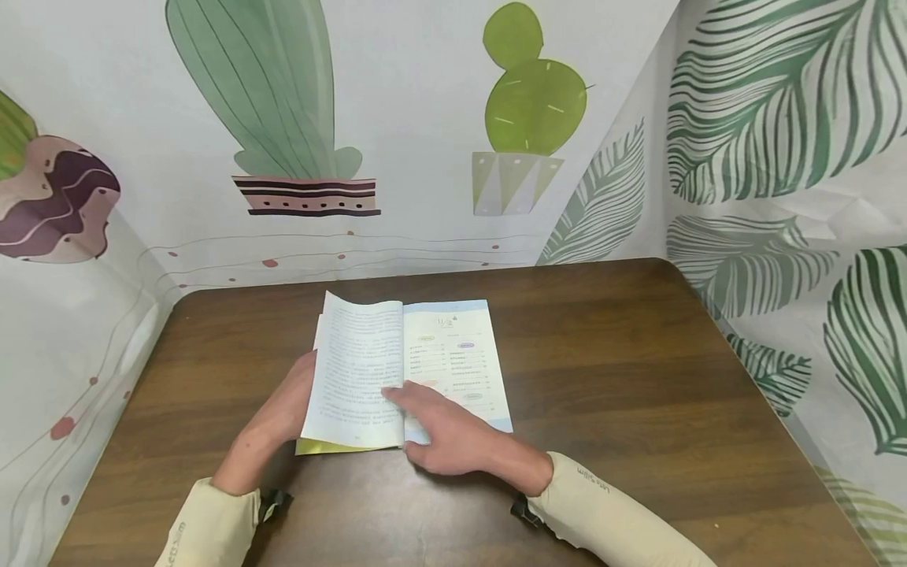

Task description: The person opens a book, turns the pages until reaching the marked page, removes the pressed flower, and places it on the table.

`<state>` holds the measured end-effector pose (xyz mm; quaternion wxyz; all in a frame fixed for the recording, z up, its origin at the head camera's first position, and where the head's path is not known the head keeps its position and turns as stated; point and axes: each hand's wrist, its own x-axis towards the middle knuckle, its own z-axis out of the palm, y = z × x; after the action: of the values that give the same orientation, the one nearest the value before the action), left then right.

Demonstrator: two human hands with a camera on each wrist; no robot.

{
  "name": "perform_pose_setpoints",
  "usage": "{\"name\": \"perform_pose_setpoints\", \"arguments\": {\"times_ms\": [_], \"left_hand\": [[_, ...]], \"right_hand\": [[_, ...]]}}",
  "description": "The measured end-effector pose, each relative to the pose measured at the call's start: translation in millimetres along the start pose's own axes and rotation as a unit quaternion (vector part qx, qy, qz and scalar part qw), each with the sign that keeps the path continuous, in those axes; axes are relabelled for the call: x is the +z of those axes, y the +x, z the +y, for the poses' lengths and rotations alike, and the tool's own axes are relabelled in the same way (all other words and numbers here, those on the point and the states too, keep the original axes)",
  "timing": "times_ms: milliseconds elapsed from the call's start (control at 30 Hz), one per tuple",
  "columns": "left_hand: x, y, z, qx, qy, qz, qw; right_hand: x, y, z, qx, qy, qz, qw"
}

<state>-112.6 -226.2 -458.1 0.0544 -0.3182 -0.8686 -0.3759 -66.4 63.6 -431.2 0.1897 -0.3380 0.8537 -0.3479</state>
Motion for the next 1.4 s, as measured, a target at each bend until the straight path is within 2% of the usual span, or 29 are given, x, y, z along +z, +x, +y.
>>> {"name": "perform_pose_setpoints", "arguments": {"times_ms": [67, 133, 167, 233, 300, 333, 400, 467, 567, 733, 900, 1067, 1200, 1400], "left_hand": [[-1.2, 1.4, 1.6, -0.015, 0.023, -0.009, 0.9996], [-3.7, 1.5, 4.7, -0.071, 0.032, -0.02, 0.9968], [-5.5, 1.2, 7.0, -0.113, 0.029, -0.024, 0.9929], [-9.7, 1.1, 11.1, -0.2, 0.019, -0.021, 0.9795], [-14.1, 1.1, 14.3, -0.272, 0.005, -0.007, 0.9622], [-16.2, 1.5, 15.9, -0.298, -0.003, 0.003, 0.9544], [-19.0, 2.5, 17.6, -0.325, -0.025, 0.019, 0.9451], [-19.7, 4.0, 18.7, -0.329, -0.031, 0.026, 0.9434], [-17.5, 5.0, 20.3, -0.315, -0.007, 0.018, 0.949], [-10.0, 3.5, 22.3, -0.271, 0.05, -0.024, 0.9611], [-4.8, -0.4, 20.6, -0.232, 0.082, -0.057, 0.9677], [-3.7, -3.7, 19.2, -0.205, 0.107, -0.095, 0.9683], [-2.5, -5.9, 18.6, -0.197, 0.12, -0.129, 0.9646], [-1.1, -6.1, 19.0, -0.197, 0.128, -0.142, 0.9617]], "right_hand": [[0.5, -0.4, 0.0, 0.004, 0.001, -0.01, 0.9999], [1.1, -0.5, 0.7, -0.002, -0.002, -0.015, 0.9999], [1.4, -0.3, 1.5, -0.007, -0.003, -0.015, 0.9999], [2.2, -0.1, 2.7, -0.019, -0.009, -0.013, 0.9997], [2.9, 0.1, 3.9, -0.029, -0.014, -0.013, 0.9994], [3.1, 0.1, 4.4, -0.031, -0.015, -0.015, 0.9993], [3.8, -0.1, 5.0, -0.034, -0.021, -0.018, 0.999], [4.2, -0.4, 5.2, -0.035, -0.025, -0.022, 0.9988], [4.4, -0.5, 5.1, -0.042, -0.035, -0.024, 0.9982], [5.6, -0.6, 5.4, -0.053, -0.066, -0.032, 0.9959], [6.5, -1.5, 5.8, -0.05, -0.079, -0.045, 0.9946], [5.5, -2.5, 5.4, -0.05, -0.083, -0.046, 0.9943], [2.8, -3.7, 5.0, -0.05, -0.09, -0.039, 0.9939], [-3.5, -2.3, 9.0, 0.005, -0.109, 0.007, 0.9941]]}}
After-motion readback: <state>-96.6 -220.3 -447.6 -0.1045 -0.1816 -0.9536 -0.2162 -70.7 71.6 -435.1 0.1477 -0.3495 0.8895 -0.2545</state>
